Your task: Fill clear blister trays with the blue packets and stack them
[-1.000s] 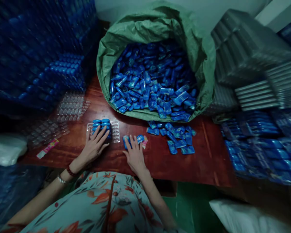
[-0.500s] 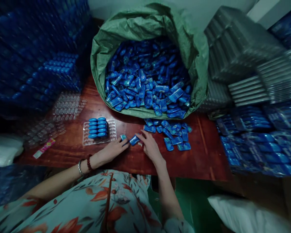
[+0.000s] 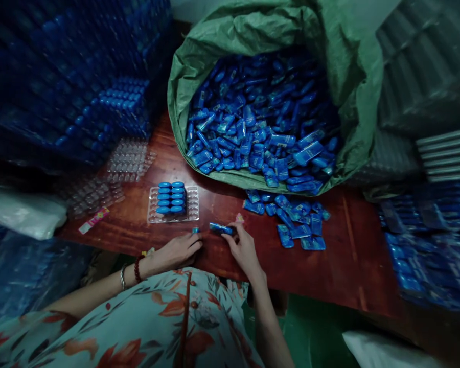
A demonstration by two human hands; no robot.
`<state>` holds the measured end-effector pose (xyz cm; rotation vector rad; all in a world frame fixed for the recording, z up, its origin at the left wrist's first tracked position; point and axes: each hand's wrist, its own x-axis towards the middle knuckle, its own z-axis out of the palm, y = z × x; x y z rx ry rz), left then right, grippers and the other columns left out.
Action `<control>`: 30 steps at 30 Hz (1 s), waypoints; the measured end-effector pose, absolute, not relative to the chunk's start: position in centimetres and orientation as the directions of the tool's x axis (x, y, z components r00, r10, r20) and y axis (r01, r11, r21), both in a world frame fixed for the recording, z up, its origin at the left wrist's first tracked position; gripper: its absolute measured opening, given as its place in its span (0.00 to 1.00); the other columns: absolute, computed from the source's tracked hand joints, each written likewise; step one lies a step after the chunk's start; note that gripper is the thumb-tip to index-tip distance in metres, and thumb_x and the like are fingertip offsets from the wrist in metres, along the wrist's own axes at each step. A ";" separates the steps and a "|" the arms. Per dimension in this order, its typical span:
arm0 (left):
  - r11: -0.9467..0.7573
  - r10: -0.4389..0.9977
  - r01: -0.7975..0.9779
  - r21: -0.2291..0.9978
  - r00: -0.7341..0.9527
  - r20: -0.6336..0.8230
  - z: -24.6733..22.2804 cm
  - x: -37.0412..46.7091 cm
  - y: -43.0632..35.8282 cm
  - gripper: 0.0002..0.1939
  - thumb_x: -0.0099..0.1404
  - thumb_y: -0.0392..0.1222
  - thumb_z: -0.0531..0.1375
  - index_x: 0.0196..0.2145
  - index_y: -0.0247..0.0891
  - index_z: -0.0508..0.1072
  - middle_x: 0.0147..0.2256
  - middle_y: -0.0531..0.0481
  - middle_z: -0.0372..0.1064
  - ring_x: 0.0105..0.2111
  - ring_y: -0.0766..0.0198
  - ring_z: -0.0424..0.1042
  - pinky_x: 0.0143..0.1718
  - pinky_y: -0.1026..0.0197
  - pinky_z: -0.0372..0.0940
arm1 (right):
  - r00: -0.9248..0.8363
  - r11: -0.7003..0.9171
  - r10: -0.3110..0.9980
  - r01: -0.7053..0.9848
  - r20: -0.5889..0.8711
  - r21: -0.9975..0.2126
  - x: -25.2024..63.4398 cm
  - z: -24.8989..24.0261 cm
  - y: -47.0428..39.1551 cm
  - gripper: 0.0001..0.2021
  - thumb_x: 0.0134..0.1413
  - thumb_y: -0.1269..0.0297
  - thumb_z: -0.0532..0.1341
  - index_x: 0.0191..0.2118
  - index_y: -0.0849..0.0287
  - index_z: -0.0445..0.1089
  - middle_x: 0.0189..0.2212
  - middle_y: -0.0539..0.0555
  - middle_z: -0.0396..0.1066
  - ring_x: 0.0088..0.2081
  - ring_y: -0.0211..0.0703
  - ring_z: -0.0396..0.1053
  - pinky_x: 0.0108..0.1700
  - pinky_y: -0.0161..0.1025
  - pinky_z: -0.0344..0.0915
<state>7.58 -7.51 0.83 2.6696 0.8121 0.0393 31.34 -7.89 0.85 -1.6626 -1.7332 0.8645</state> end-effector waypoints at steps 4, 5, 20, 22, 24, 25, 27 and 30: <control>-0.640 0.684 0.554 0.533 0.726 0.066 0.4 4.6 -8.4 0.17 0.63 0.31 0.51 0.50 0.34 0.61 0.52 0.38 0.62 0.53 0.56 0.64 0.53 0.53 0.64 | -0.081 0.074 0.996 0.507 0.038 -0.859 27.5 2.1 -6.5 0.10 0.56 0.59 0.59 0.41 0.57 0.68 0.36 0.53 0.72 0.35 0.42 0.70 0.39 0.38 0.68; -0.584 0.733 0.560 0.588 0.675 0.084 0.5 3.9 -8.6 0.19 0.64 0.31 0.50 0.52 0.35 0.60 0.53 0.38 0.61 0.54 0.57 0.63 0.54 0.53 0.63 | -0.116 0.124 0.990 0.496 0.076 -0.860 26.6 2.2 -5.9 0.09 0.58 0.60 0.57 0.42 0.56 0.69 0.38 0.53 0.72 0.39 0.43 0.70 0.42 0.39 0.67; 0.235 0.970 0.243 0.941 -0.123 -0.211 0.2 -1.9 -9.2 0.21 0.60 0.52 0.60 0.45 0.34 0.68 0.43 0.44 0.72 0.44 0.58 0.72 0.47 0.54 0.67 | -0.700 0.668 0.712 0.697 -0.048 -0.263 20.9 5.1 -2.2 0.15 0.61 0.77 0.47 0.45 0.59 0.67 0.38 0.57 0.67 0.40 0.44 0.64 0.41 0.39 0.63; 0.154 0.987 0.348 0.925 -0.096 -0.128 0.8 -2.1 -9.0 0.20 0.61 0.50 0.59 0.47 0.35 0.68 0.44 0.44 0.71 0.44 0.58 0.70 0.48 0.54 0.66 | -0.707 0.678 0.702 0.701 -0.090 -0.222 20.3 5.6 -2.2 0.14 0.61 0.77 0.47 0.45 0.58 0.67 0.38 0.57 0.67 0.40 0.44 0.64 0.41 0.39 0.62; 0.055 0.998 0.484 0.873 -0.056 -0.032 1.6 -1.8 -9.2 0.19 0.63 0.47 0.57 0.50 0.37 0.68 0.43 0.45 0.70 0.43 0.60 0.69 0.47 0.54 0.66 | -0.701 0.670 0.702 0.710 -0.124 -0.217 19.9 6.1 -2.1 0.14 0.61 0.77 0.48 0.44 0.58 0.67 0.39 0.57 0.66 0.40 0.45 0.63 0.41 0.40 0.62; 0.018 0.999 0.539 0.842 -0.038 0.002 2.0 -1.6 -9.3 0.19 0.64 0.45 0.56 0.51 0.38 0.68 0.42 0.46 0.69 0.41 0.61 0.69 0.46 0.55 0.66 | -0.697 0.664 0.703 0.714 -0.138 -0.224 19.8 6.3 -2.0 0.14 0.61 0.77 0.48 0.44 0.57 0.67 0.39 0.57 0.66 0.40 0.45 0.63 0.40 0.40 0.62; -0.010 1.000 0.599 0.800 -0.014 0.022 2.6 -0.9 -9.8 0.16 0.66 0.43 0.53 0.51 0.39 0.69 0.38 0.47 0.67 0.37 0.63 0.68 0.42 0.58 0.67 | -0.696 0.655 0.699 0.715 -0.162 -0.244 19.6 6.6 -1.9 0.14 0.60 0.78 0.48 0.43 0.56 0.67 0.39 0.56 0.66 0.40 0.45 0.63 0.40 0.40 0.62; -0.011 1.000 0.592 0.806 0.012 0.005 2.4 0.1 -10.6 0.14 0.67 0.42 0.53 0.47 0.40 0.72 0.38 0.47 0.65 0.39 0.63 0.68 0.43 0.58 0.68 | -0.703 0.657 0.687 0.709 -0.185 -0.255 19.6 7.1 -1.7 0.14 0.60 0.78 0.49 0.42 0.55 0.66 0.39 0.55 0.66 0.40 0.44 0.64 0.39 0.39 0.62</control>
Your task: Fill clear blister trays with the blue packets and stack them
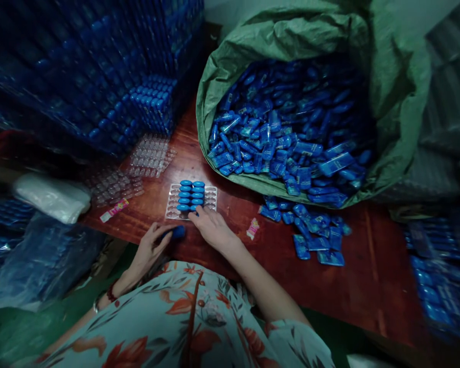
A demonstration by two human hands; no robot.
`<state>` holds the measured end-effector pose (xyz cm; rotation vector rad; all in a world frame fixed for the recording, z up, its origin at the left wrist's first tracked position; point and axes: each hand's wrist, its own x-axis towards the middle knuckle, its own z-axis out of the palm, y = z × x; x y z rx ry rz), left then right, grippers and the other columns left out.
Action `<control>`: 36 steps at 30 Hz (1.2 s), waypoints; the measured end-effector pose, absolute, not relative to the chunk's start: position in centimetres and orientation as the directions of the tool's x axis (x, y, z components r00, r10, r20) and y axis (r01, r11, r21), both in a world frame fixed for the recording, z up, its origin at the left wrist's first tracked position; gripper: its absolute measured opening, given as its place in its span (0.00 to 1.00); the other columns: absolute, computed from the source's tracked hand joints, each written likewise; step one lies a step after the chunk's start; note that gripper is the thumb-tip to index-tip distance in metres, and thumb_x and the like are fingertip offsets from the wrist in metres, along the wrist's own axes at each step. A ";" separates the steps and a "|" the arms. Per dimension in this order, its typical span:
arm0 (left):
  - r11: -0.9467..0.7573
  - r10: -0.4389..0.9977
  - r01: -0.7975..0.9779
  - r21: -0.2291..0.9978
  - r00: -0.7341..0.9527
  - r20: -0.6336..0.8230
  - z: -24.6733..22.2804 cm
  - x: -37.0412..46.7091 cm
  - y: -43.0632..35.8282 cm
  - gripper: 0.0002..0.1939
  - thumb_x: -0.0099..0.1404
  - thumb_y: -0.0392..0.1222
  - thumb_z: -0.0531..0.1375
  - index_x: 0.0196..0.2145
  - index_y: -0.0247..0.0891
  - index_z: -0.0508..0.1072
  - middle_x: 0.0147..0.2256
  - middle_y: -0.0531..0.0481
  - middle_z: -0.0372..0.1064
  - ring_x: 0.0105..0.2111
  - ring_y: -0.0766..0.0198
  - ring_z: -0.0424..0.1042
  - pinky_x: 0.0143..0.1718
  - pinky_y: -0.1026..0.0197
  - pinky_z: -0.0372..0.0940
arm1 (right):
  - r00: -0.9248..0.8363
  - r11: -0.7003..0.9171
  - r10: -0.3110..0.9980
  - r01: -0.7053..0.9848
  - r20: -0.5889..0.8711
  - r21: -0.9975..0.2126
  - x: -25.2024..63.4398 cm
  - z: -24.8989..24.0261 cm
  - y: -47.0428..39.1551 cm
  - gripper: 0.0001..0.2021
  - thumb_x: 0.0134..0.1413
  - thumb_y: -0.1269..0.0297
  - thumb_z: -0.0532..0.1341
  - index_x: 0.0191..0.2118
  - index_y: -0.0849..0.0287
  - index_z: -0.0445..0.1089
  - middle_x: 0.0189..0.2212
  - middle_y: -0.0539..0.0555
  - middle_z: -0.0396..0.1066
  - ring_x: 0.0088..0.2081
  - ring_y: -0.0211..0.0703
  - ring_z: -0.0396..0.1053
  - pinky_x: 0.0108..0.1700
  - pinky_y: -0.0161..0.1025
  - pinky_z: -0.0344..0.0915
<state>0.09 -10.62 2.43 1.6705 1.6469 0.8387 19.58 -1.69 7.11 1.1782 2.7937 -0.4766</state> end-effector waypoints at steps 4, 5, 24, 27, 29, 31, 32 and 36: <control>-0.093 0.995 0.602 0.793 0.079 0.057 0.9 0.3 -11.6 0.19 0.64 0.38 0.56 0.53 0.43 0.68 0.49 0.43 0.61 0.50 0.58 0.66 0.50 0.53 0.67 | -0.708 0.659 0.677 0.704 -0.198 -0.266 19.8 7.3 -1.4 0.13 0.61 0.77 0.49 0.43 0.55 0.67 0.39 0.55 0.66 0.40 0.43 0.65 0.39 0.38 0.61; -0.126 0.991 0.619 0.775 0.110 0.073 0.4 0.2 -11.8 0.21 0.64 0.35 0.54 0.56 0.44 0.66 0.51 0.43 0.59 0.51 0.58 0.66 0.50 0.52 0.67 | -0.712 0.659 0.674 0.700 -0.196 -0.274 19.9 7.3 -1.3 0.13 0.61 0.76 0.49 0.43 0.55 0.67 0.39 0.55 0.65 0.40 0.43 0.65 0.39 0.38 0.61; -0.548 0.827 0.755 0.358 0.553 0.099 3.4 -1.5 -6.2 0.28 0.56 0.26 0.52 0.55 0.39 0.58 0.44 0.43 0.64 0.43 0.57 0.65 0.44 0.56 0.66 | -0.734 0.660 0.651 0.674 -0.194 -0.333 21.0 7.2 -0.3 0.10 0.61 0.71 0.53 0.44 0.54 0.69 0.37 0.52 0.67 0.35 0.39 0.67 0.32 0.33 0.59; -0.603 0.775 0.737 0.306 0.632 0.007 4.6 -1.0 -4.8 0.19 0.59 0.27 0.52 0.48 0.38 0.63 0.43 0.44 0.65 0.42 0.58 0.65 0.45 0.56 0.65 | -0.711 0.638 0.696 0.676 -0.101 -0.369 21.6 5.8 -0.9 0.15 0.63 0.69 0.52 0.53 0.52 0.65 0.40 0.53 0.68 0.36 0.39 0.68 0.34 0.34 0.61; -0.642 0.736 0.718 0.269 0.675 -0.049 5.4 -0.7 -3.9 0.12 0.62 0.28 0.51 0.43 0.37 0.65 0.40 0.45 0.65 0.40 0.58 0.65 0.44 0.56 0.65 | -0.690 0.633 0.724 0.678 -0.027 -0.374 21.7 4.8 -1.4 0.15 0.64 0.67 0.51 0.54 0.55 0.65 0.39 0.55 0.69 0.36 0.41 0.68 0.36 0.35 0.62; -0.666 0.710 0.704 0.246 0.700 -0.080 5.9 -0.5 -3.2 0.09 0.64 0.29 0.51 0.40 0.36 0.66 0.39 0.45 0.66 0.41 0.58 0.65 0.44 0.56 0.65 | -0.687 0.650 0.727 0.674 0.027 -0.350 21.5 4.3 -1.8 0.14 0.65 0.66 0.51 0.51 0.58 0.67 0.36 0.56 0.70 0.37 0.42 0.68 0.38 0.37 0.63; -0.671 0.705 0.701 0.243 0.704 -0.087 5.9 -0.4 -3.0 0.09 0.65 0.29 0.51 0.39 0.36 0.67 0.40 0.45 0.66 0.41 0.59 0.65 0.44 0.56 0.65 | -0.692 0.664 0.721 0.672 0.042 -0.329 21.3 4.2 -1.9 0.13 0.65 0.66 0.50 0.50 0.59 0.68 0.35 0.56 0.70 0.37 0.43 0.68 0.39 0.37 0.63; -0.646 0.735 0.706 0.288 0.678 -0.012 5.1 -0.5 -2.9 0.10 0.68 0.32 0.49 0.43 0.36 0.67 0.41 0.45 0.66 0.41 0.60 0.66 0.43 0.58 0.66 | -0.716 0.695 0.698 0.675 0.010 -0.247 20.2 4.9 -2.0 0.13 0.64 0.70 0.50 0.47 0.60 0.69 0.34 0.56 0.70 0.37 0.44 0.67 0.39 0.39 0.64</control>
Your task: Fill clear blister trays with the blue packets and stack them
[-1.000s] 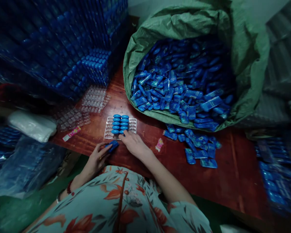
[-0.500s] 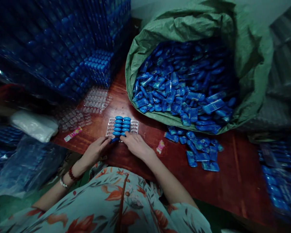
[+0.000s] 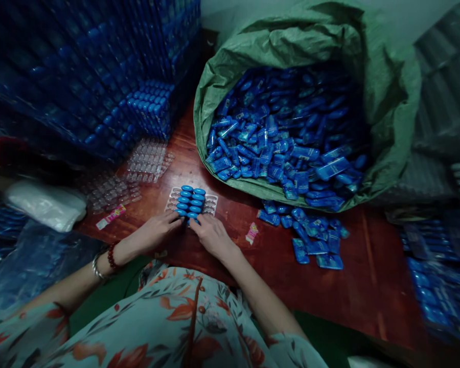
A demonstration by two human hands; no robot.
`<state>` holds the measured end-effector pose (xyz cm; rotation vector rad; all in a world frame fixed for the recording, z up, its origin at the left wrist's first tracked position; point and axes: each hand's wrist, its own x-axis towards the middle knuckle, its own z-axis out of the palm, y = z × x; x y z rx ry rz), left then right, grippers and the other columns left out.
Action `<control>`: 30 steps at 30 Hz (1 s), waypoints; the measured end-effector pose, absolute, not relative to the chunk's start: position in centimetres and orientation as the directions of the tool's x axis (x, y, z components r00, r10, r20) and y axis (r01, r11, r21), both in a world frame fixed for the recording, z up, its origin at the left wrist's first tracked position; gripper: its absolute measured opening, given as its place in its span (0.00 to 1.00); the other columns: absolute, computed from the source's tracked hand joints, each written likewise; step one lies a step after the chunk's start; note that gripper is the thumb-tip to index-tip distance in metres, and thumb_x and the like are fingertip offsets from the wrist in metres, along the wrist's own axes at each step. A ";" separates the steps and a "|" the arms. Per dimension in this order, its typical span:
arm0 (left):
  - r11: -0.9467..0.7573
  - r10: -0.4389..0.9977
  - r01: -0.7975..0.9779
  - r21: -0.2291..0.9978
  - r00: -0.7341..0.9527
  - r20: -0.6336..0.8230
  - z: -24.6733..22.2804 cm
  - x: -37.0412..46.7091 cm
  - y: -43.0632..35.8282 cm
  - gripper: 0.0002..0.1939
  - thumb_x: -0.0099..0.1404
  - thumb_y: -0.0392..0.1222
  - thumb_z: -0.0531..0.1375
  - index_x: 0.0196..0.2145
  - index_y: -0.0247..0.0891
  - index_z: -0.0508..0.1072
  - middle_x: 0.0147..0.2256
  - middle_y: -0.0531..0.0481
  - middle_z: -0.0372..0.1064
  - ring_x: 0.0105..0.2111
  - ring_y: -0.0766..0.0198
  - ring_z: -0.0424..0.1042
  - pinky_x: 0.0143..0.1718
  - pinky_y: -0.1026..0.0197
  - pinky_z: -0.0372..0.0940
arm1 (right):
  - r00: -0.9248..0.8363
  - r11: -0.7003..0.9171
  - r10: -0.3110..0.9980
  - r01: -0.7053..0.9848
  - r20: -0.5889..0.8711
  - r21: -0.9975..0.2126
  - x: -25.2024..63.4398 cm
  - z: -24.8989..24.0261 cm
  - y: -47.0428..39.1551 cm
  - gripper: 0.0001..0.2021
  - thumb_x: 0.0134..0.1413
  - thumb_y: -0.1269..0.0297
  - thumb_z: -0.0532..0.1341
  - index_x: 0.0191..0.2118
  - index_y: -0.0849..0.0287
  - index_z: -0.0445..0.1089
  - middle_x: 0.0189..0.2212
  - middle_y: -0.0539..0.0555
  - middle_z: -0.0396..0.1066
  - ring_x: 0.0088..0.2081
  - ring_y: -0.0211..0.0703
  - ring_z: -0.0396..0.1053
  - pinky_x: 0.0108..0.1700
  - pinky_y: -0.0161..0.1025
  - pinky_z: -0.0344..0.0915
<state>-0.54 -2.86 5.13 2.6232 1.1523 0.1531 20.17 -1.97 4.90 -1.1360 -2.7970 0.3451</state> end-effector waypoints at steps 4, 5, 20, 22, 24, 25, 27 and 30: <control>-0.645 0.758 0.664 0.377 0.617 0.210 3.5 -1.1 -3.6 0.15 0.70 0.34 0.46 0.51 0.36 0.64 0.44 0.43 0.67 0.42 0.62 0.67 0.42 0.60 0.66 | -0.716 0.694 0.696 0.691 -0.060 -0.201 19.0 6.0 -2.0 0.12 0.62 0.73 0.51 0.47 0.58 0.69 0.38 0.56 0.70 0.41 0.44 0.67 0.43 0.41 0.64; -0.654 0.755 0.662 0.365 0.603 0.259 3.2 -1.2 -3.9 0.16 0.71 0.34 0.46 0.52 0.36 0.64 0.45 0.42 0.67 0.42 0.62 0.67 0.41 0.60 0.66 | -0.710 0.688 0.700 0.699 -0.075 -0.194 18.8 6.2 -2.0 0.12 0.62 0.73 0.52 0.47 0.58 0.69 0.39 0.56 0.70 0.42 0.45 0.67 0.44 0.41 0.64; -0.493 0.870 0.798 0.348 0.441 0.222 1.6 4.8 -0.2 0.30 0.69 0.53 0.47 0.63 0.33 0.54 0.63 0.38 0.52 0.65 0.44 0.40 0.61 0.40 0.48 | 0.125 0.116 0.909 0.841 0.397 -0.529 28.2 1.1 -4.9 0.15 0.64 0.62 0.50 0.49 0.55 0.70 0.36 0.56 0.70 0.39 0.43 0.67 0.44 0.42 0.64; -0.499 0.867 0.776 0.385 0.445 0.225 1.1 5.9 -0.9 0.30 0.69 0.52 0.47 0.62 0.32 0.55 0.63 0.38 0.51 0.66 0.45 0.38 0.61 0.41 0.50 | 0.326 -0.110 0.821 0.896 0.468 -0.431 32.7 0.2 -4.4 0.18 0.62 0.55 0.50 0.48 0.59 0.71 0.41 0.61 0.68 0.45 0.49 0.64 0.48 0.49 0.62; -0.511 0.859 0.760 0.400 0.459 0.225 0.9 6.8 -2.2 0.30 0.69 0.51 0.48 0.62 0.33 0.55 0.63 0.39 0.50 0.66 0.45 0.38 0.61 0.41 0.51 | 0.449 -0.320 0.749 0.889 0.487 -0.329 36.6 -0.6 -3.7 0.24 0.61 0.49 0.50 0.51 0.63 0.69 0.48 0.67 0.64 0.51 0.57 0.60 0.51 0.56 0.58; -0.516 0.856 0.756 0.402 0.467 0.221 0.9 7.2 -2.9 0.29 0.69 0.51 0.48 0.63 0.33 0.55 0.64 0.40 0.49 0.66 0.45 0.38 0.61 0.41 0.51 | 0.494 -0.397 0.725 0.869 0.480 -0.295 38.1 -1.0 -3.3 0.26 0.60 0.48 0.49 0.52 0.63 0.68 0.51 0.69 0.61 0.53 0.60 0.58 0.52 0.60 0.56; -0.523 0.852 0.752 0.402 0.478 0.214 0.9 7.9 -4.3 0.30 0.68 0.51 0.49 0.63 0.35 0.53 0.64 0.41 0.49 0.66 0.45 0.38 0.61 0.42 0.51 | 0.538 -0.469 0.724 0.843 0.432 -0.265 39.8 -1.6 -2.4 0.28 0.59 0.46 0.47 0.54 0.61 0.66 0.55 0.69 0.58 0.55 0.62 0.55 0.51 0.62 0.54; -0.530 0.847 0.746 0.403 0.486 0.214 1.0 8.6 -5.4 0.30 0.68 0.50 0.49 0.64 0.35 0.52 0.65 0.42 0.47 0.66 0.46 0.38 0.62 0.43 0.51 | 0.496 -0.408 0.795 0.863 0.349 -0.297 39.5 -2.1 -0.8 0.27 0.58 0.45 0.48 0.52 0.59 0.69 0.56 0.66 0.58 0.54 0.61 0.56 0.49 0.57 0.58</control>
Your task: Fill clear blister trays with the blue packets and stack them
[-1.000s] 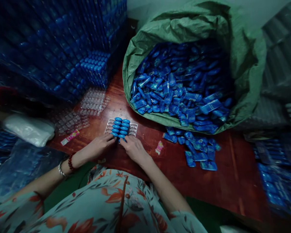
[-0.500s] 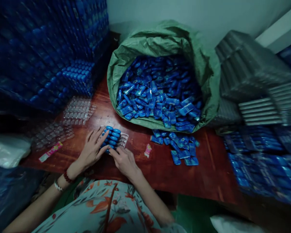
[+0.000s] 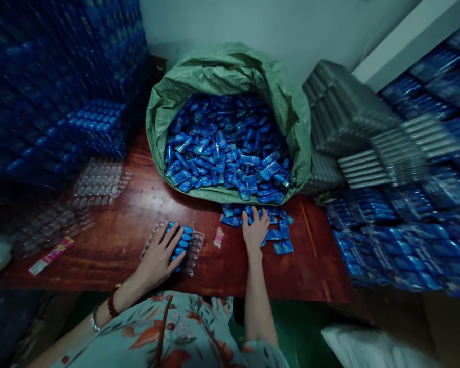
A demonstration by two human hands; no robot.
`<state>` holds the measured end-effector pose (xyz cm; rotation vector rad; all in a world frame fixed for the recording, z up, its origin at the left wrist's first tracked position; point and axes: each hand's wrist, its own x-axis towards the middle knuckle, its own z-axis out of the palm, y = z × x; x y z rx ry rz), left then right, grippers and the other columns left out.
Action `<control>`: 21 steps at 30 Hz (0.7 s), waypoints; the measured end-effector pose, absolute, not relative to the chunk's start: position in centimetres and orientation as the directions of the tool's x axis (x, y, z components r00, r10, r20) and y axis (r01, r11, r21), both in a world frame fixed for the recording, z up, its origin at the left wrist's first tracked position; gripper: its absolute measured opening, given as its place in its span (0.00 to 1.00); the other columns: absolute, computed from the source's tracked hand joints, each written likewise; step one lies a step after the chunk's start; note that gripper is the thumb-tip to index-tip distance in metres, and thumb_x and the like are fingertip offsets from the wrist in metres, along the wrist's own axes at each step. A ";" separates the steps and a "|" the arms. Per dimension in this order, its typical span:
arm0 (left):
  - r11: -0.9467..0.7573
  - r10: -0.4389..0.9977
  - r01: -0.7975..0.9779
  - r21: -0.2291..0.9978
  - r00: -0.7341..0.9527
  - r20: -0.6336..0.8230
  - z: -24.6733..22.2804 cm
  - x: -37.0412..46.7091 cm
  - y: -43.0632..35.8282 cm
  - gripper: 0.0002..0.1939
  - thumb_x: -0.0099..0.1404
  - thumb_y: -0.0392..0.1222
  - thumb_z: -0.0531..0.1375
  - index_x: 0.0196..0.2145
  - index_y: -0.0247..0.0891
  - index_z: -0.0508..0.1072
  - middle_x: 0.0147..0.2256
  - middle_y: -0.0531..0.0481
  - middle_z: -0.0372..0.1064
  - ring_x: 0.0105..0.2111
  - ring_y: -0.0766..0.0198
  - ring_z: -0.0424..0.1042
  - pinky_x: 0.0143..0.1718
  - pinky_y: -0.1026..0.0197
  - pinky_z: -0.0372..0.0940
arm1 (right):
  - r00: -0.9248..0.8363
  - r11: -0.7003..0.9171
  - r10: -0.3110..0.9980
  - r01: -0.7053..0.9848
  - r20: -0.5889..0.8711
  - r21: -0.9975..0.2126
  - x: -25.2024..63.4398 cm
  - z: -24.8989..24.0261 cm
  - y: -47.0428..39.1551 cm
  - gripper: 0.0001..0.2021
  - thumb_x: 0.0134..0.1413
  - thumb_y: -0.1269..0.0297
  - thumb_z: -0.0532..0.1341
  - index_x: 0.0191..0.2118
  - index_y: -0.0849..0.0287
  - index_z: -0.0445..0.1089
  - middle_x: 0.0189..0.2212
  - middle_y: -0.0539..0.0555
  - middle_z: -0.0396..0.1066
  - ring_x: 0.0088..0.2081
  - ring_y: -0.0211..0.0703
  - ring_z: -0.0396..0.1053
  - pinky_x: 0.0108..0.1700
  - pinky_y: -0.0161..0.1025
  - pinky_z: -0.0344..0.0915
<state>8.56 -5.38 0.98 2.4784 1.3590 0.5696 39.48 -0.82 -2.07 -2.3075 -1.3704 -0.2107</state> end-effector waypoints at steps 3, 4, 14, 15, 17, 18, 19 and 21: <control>-0.533 0.846 0.746 0.399 0.488 0.216 1.0 8.9 -5.5 0.30 0.68 0.50 0.50 0.64 0.36 0.52 0.65 0.42 0.47 0.66 0.46 0.38 0.62 0.43 0.50 | 0.404 -0.304 0.859 0.897 0.315 -0.322 37.2 -2.1 0.2 0.26 0.58 0.46 0.49 0.48 0.60 0.72 0.54 0.65 0.60 0.51 0.59 0.57 0.47 0.53 0.59; -0.532 0.846 0.749 0.395 0.488 0.214 1.0 9.0 -5.5 0.30 0.68 0.51 0.50 0.64 0.36 0.52 0.65 0.42 0.47 0.66 0.46 0.39 0.62 0.42 0.50 | 0.379 -0.281 0.874 0.905 0.304 -0.321 36.3 -2.0 0.3 0.25 0.58 0.47 0.50 0.48 0.59 0.72 0.54 0.64 0.61 0.51 0.58 0.57 0.47 0.53 0.59; -0.528 0.848 0.768 0.363 0.498 0.179 1.5 10.2 -6.4 0.31 0.69 0.52 0.48 0.64 0.37 0.51 0.65 0.43 0.45 0.66 0.46 0.39 0.61 0.41 0.49 | 0.183 -0.099 0.964 0.921 0.194 -0.376 27.7 -1.4 1.4 0.24 0.60 0.48 0.49 0.56 0.55 0.65 0.54 0.61 0.61 0.49 0.57 0.55 0.49 0.54 0.58; -0.521 0.852 0.771 0.365 0.494 0.171 1.6 10.3 -6.5 0.31 0.69 0.52 0.48 0.64 0.38 0.50 0.65 0.43 0.46 0.66 0.46 0.39 0.61 0.41 0.48 | 0.159 -0.071 0.968 0.913 0.192 -0.401 27.4 -1.3 1.8 0.24 0.61 0.49 0.49 0.56 0.56 0.65 0.54 0.61 0.61 0.49 0.57 0.56 0.50 0.54 0.58; -0.520 0.851 0.761 0.389 0.499 0.162 1.8 10.2 -6.6 0.30 0.69 0.52 0.49 0.65 0.40 0.50 0.65 0.43 0.46 0.65 0.46 0.40 0.61 0.40 0.47 | 0.123 -0.025 0.975 0.886 0.183 -0.463 27.4 -1.0 2.5 0.24 0.62 0.51 0.47 0.56 0.57 0.65 0.53 0.61 0.62 0.49 0.54 0.58 0.51 0.53 0.58; -0.517 0.852 0.748 0.417 0.496 0.167 2.0 10.0 -6.5 0.29 0.69 0.51 0.48 0.64 0.41 0.51 0.65 0.43 0.47 0.65 0.47 0.42 0.61 0.40 0.47 | 0.100 0.001 0.979 0.870 0.178 -0.493 27.7 -0.8 2.7 0.23 0.63 0.53 0.46 0.56 0.57 0.65 0.53 0.60 0.62 0.50 0.53 0.59 0.52 0.52 0.58; -0.506 0.858 0.733 0.454 0.480 0.180 2.1 9.6 -6.2 0.27 0.70 0.49 0.48 0.63 0.42 0.53 0.64 0.43 0.49 0.64 0.49 0.45 0.60 0.42 0.48 | 0.069 0.029 0.983 0.856 0.170 -0.517 28.1 -0.5 2.7 0.23 0.64 0.55 0.45 0.57 0.57 0.64 0.53 0.60 0.62 0.50 0.52 0.59 0.53 0.50 0.58; -0.458 0.886 0.703 0.544 0.408 0.220 2.5 8.6 -5.0 0.21 0.71 0.44 0.47 0.59 0.42 0.60 0.60 0.43 0.56 0.60 0.54 0.54 0.58 0.46 0.53 | 0.004 0.077 0.989 0.844 0.148 -0.531 29.2 -0.1 2.3 0.22 0.64 0.58 0.44 0.59 0.56 0.62 0.56 0.58 0.61 0.53 0.49 0.60 0.54 0.47 0.59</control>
